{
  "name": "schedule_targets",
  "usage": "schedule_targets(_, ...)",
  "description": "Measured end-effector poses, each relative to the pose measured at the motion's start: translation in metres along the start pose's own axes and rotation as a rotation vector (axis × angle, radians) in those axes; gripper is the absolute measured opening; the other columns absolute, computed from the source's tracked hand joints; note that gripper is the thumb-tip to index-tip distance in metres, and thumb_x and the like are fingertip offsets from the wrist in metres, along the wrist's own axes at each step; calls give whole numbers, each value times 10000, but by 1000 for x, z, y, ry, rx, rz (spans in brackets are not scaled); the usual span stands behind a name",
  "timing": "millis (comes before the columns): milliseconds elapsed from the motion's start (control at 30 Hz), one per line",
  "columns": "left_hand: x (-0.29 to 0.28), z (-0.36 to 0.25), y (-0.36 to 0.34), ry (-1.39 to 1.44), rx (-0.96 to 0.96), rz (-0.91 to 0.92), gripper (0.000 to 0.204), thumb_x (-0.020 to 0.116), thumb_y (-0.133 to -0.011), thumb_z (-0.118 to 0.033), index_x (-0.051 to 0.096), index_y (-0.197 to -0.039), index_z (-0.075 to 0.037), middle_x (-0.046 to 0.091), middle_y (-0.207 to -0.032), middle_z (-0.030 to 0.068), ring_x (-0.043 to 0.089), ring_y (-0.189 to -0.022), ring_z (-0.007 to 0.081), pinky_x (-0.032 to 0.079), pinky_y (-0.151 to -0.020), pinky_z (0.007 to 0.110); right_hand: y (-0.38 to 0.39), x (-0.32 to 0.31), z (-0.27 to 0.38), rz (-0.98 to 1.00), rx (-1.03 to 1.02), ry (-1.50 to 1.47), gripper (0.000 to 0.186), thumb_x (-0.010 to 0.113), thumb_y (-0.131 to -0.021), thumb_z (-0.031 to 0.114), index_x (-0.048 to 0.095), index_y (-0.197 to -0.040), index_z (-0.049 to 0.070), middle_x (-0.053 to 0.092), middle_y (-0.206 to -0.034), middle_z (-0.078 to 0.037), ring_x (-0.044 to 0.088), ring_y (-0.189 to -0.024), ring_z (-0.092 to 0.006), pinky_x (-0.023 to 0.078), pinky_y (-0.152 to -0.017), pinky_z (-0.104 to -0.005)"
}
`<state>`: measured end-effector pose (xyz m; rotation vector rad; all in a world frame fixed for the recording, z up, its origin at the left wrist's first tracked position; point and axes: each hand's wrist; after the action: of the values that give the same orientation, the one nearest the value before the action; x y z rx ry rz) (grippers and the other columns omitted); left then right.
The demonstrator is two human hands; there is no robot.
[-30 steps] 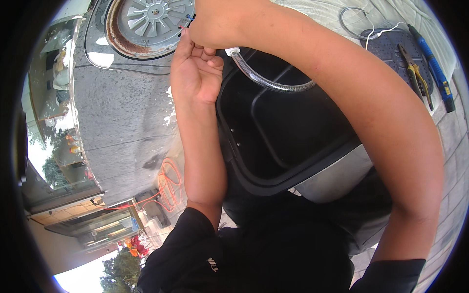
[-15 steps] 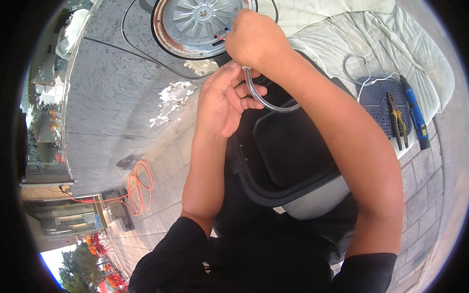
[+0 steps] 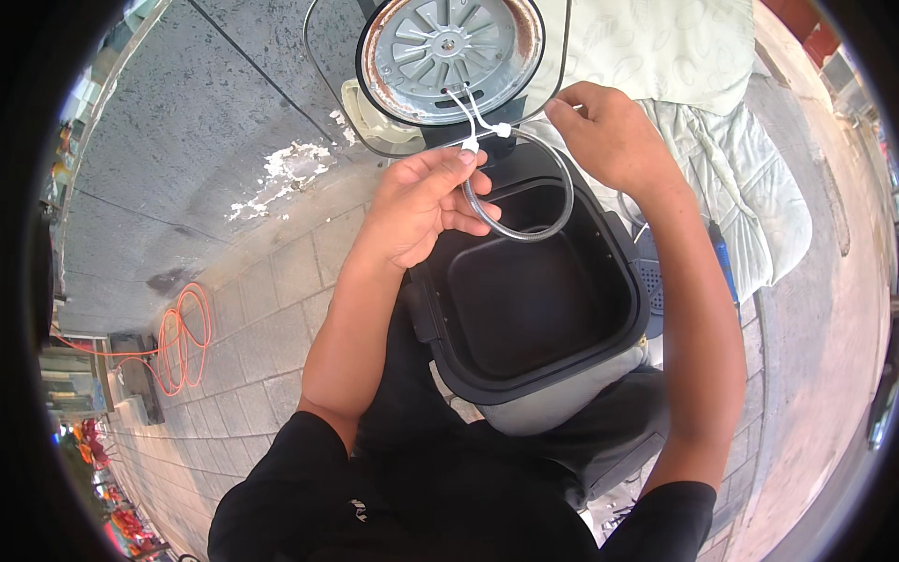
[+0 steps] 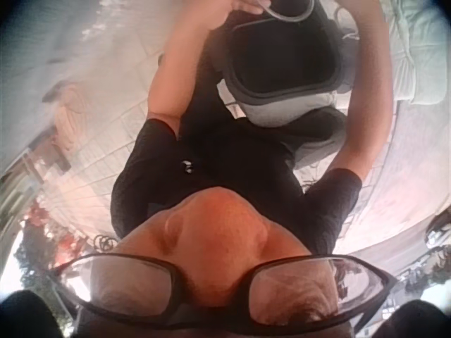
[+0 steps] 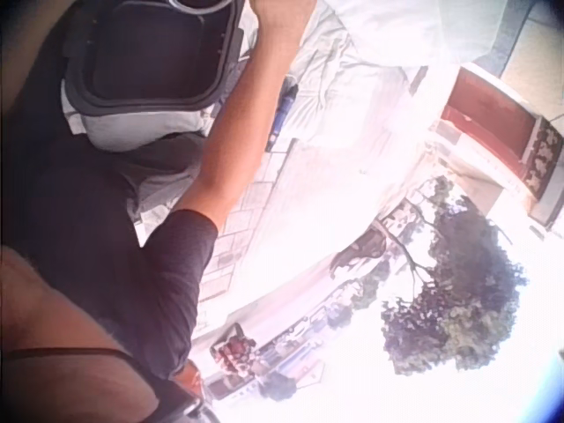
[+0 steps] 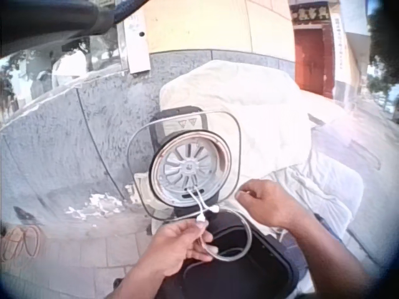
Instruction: The person disassembles a circular appliance component, uses a screwdriver and pliers to adjust internal parts, and connects wires to the unit. The person works on a tiled sidewalk with tools and parts laid out nearby.
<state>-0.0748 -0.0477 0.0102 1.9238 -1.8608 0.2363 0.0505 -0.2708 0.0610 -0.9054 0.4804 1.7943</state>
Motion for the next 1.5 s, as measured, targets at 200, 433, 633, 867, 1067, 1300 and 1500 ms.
schedule_targets(200, 1, 3, -6, 104, -29, 24, 339, 683, -1087, -249, 666, -1261, 41, 730, -990, 110, 810, -883, 302, 694, -692, 409, 37, -3, -1, 203, 171, -359, 402, 655, -1091, 319, 704, -1329, 0, 714, -908, -33, 644, -684, -88, 511, -616, -241)
schedule_targets(433, -1, 4, -8, 186, -24, 67, 331, 674, -1093, -247, 665, -1261, 39, 731, -1002, 110, 808, -903, 306, 695, -712, 414, 23, 12, -4, 11, 179, -425, 366, 693, -1035, 270, 758, -1227, -35, 688, -845, -40, 590, -642, -97, 493, -584, -281)
schedule_targets(633, 6, 8, -10, 226, -52, 47, 327, 686, -1089, -261, 674, -1240, 29, 739, -998, 113, 809, -909, 300, 692, -694, 405, 22, 16, -4, -25, 263, -377, 390, 696, -1020, 290, 762, -1218, -39, 682, -817, -50, 564, -595, -96, 484, -576, -289)
schedule_targets(867, -6, 5, -15, 203, -45, 93, 326, 674, -1094, -253, 663, -1245, 37, 730, -1000, 110, 808, -889, 294, 689, -685, 405, 20, 10, -2, 58, 233, -190, 418, 692, -1013, 306, 743, -1300, 5, 740, -875, -106, 680, -718, -189, 548, -692, -357)
schedule_targets(1067, -10, 0, -9, 154, -45, 81, 326, 657, -1100, -241, 652, -1253, 46, 722, -986, 107, 807, -874, 291, 687, -662, 394, -19, 14, 27, 3, -405, 225, 365, 655, -1013, 282, 731, -1327, 112, 787, -1051, -206, 756, -920, -362, 581, -871, -439)
schedule_targets(1300, -12, -2, -6, 130, -62, 61, 324, 661, -1102, -239, 652, -1252, 47, 726, -973, 111, 806, -843, 287, 684, -643, 393, -48, 34, 71, 181, 38, 203, 402, 684, -947, 401, 820, -999, 27, 788, -906, -193, 767, -891, -335, 589, -866, -442)
schedule_targets(1500, -12, 0, -5, 117, -55, 59, 311, 655, -1105, -231, 651, -1249, 45, 723, -986, 112, 804, -853, 284, 679, -653, 391, -56, 44, 63, 177, 107, 179, 452, 682, -900, 425, 821, -921, -5, 773, -851, -206, 764, -858, -345, 592, -835, -460)
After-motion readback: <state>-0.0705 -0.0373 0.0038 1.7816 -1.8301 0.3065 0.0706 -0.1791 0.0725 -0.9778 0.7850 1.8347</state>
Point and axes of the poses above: each hand's wrist, its own y-axis away from the middle knuckle, its own x-axis out of the palm, z = x × y
